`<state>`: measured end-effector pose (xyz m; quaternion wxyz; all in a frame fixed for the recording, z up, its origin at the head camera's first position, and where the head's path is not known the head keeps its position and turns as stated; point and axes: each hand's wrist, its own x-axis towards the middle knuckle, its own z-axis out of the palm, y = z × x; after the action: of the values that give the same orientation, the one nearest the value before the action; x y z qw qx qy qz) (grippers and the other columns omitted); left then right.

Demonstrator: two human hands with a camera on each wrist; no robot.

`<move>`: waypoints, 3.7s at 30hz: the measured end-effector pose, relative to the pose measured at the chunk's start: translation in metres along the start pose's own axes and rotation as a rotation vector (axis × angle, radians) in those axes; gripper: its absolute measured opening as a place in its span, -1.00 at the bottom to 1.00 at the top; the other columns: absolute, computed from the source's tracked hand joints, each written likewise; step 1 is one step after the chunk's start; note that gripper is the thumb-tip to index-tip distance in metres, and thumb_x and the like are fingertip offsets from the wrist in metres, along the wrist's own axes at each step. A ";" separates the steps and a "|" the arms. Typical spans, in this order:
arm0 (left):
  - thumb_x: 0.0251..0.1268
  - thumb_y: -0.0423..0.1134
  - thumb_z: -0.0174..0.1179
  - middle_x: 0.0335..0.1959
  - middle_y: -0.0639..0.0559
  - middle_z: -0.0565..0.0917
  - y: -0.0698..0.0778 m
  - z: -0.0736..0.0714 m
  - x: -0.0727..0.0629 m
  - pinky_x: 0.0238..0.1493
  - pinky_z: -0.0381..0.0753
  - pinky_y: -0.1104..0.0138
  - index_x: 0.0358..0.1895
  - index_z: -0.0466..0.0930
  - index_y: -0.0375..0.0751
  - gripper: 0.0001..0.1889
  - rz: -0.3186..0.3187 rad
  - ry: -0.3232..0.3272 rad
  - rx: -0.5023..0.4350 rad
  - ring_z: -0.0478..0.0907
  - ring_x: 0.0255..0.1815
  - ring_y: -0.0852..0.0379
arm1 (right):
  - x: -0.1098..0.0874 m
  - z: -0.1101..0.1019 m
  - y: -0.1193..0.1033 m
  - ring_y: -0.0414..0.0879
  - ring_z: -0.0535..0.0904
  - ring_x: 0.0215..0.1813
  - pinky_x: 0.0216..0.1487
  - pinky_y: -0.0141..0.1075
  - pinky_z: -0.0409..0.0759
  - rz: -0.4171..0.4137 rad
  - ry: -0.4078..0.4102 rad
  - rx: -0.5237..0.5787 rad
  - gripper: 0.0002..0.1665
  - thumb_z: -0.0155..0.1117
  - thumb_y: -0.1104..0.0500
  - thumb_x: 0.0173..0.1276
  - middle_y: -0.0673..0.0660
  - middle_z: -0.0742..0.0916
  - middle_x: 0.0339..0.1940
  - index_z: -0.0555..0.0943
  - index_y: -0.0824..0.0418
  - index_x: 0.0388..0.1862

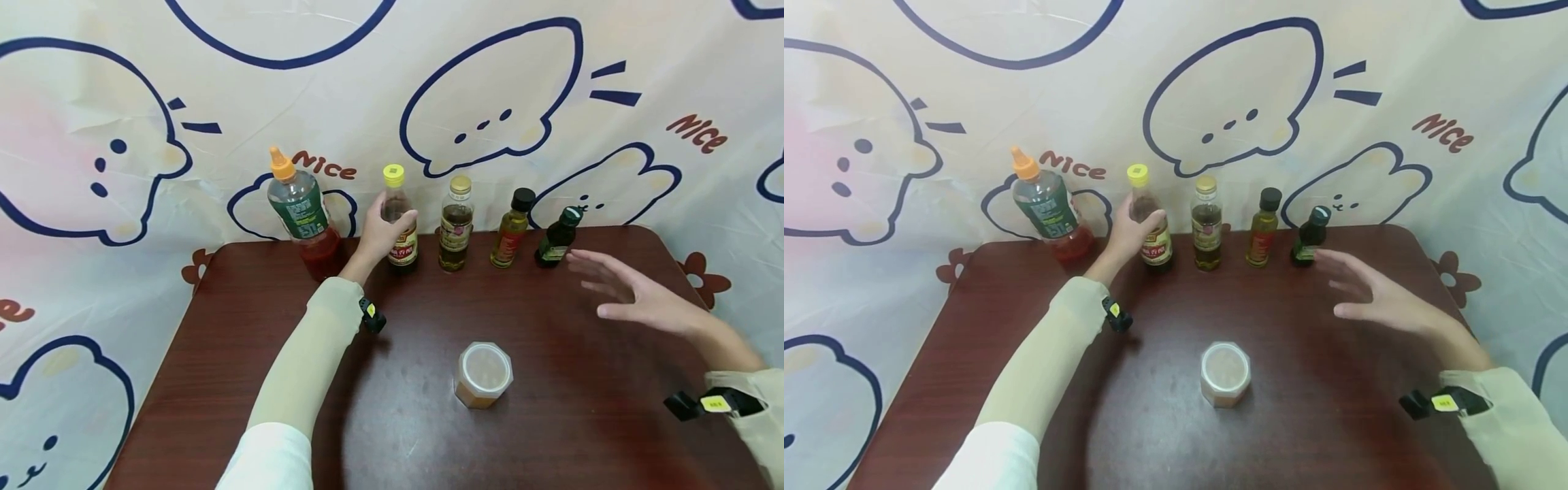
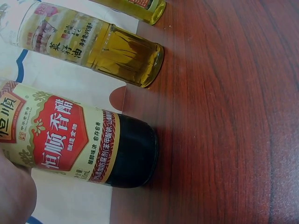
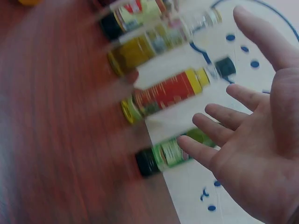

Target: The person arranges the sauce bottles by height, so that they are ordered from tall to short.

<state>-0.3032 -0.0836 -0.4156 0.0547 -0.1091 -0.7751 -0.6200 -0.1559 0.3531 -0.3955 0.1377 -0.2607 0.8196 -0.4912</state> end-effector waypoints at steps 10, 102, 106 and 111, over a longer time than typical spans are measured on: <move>0.34 -0.12 0.36 0.18 -0.09 0.57 0.000 0.000 0.001 0.26 0.50 0.09 0.29 0.45 -0.15 -0.49 -0.014 -0.004 -0.001 0.49 0.22 0.01 | 0.004 0.036 -0.014 -0.07 0.26 0.56 0.37 -0.44 0.35 -0.205 -0.144 0.133 0.17 0.36 0.54 0.12 0.27 0.23 0.63 0.00 0.31 0.65; 0.35 -0.16 0.34 0.15 -0.11 0.58 -0.003 0.002 0.000 0.23 0.53 0.06 0.29 0.44 -0.17 -0.50 -0.005 0.018 0.009 0.53 0.17 -0.01 | 0.043 0.169 -0.013 0.01 0.50 0.30 0.33 -0.30 0.42 -0.328 -0.232 0.353 -0.03 0.51 0.52 0.03 0.45 0.51 0.25 0.29 0.28 0.41; 0.34 -0.09 0.35 0.16 -0.11 0.58 -0.002 0.002 0.000 0.24 0.53 0.07 0.29 0.44 -0.17 -0.47 -0.008 0.014 0.016 0.53 0.17 -0.01 | 0.043 0.170 -0.015 0.01 0.51 0.28 0.31 -0.31 0.43 -0.330 -0.221 0.345 -0.06 0.52 0.50 0.04 0.44 0.52 0.24 0.30 0.28 0.40; 0.33 -0.05 0.36 0.17 -0.11 0.57 -0.002 0.002 0.000 0.26 0.52 0.05 0.29 0.44 -0.17 -0.45 -0.011 0.007 0.012 0.52 0.19 -0.02 | 0.043 0.170 -0.016 0.01 0.52 0.27 0.31 -0.31 0.43 -0.332 -0.213 0.333 -0.07 0.53 0.48 0.04 0.39 0.54 0.24 0.32 0.27 0.39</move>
<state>-0.3033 -0.0823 -0.4180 0.0547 -0.1022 -0.7791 -0.6161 -0.1049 0.1985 -0.4613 0.1817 -0.4158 0.6543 -0.6050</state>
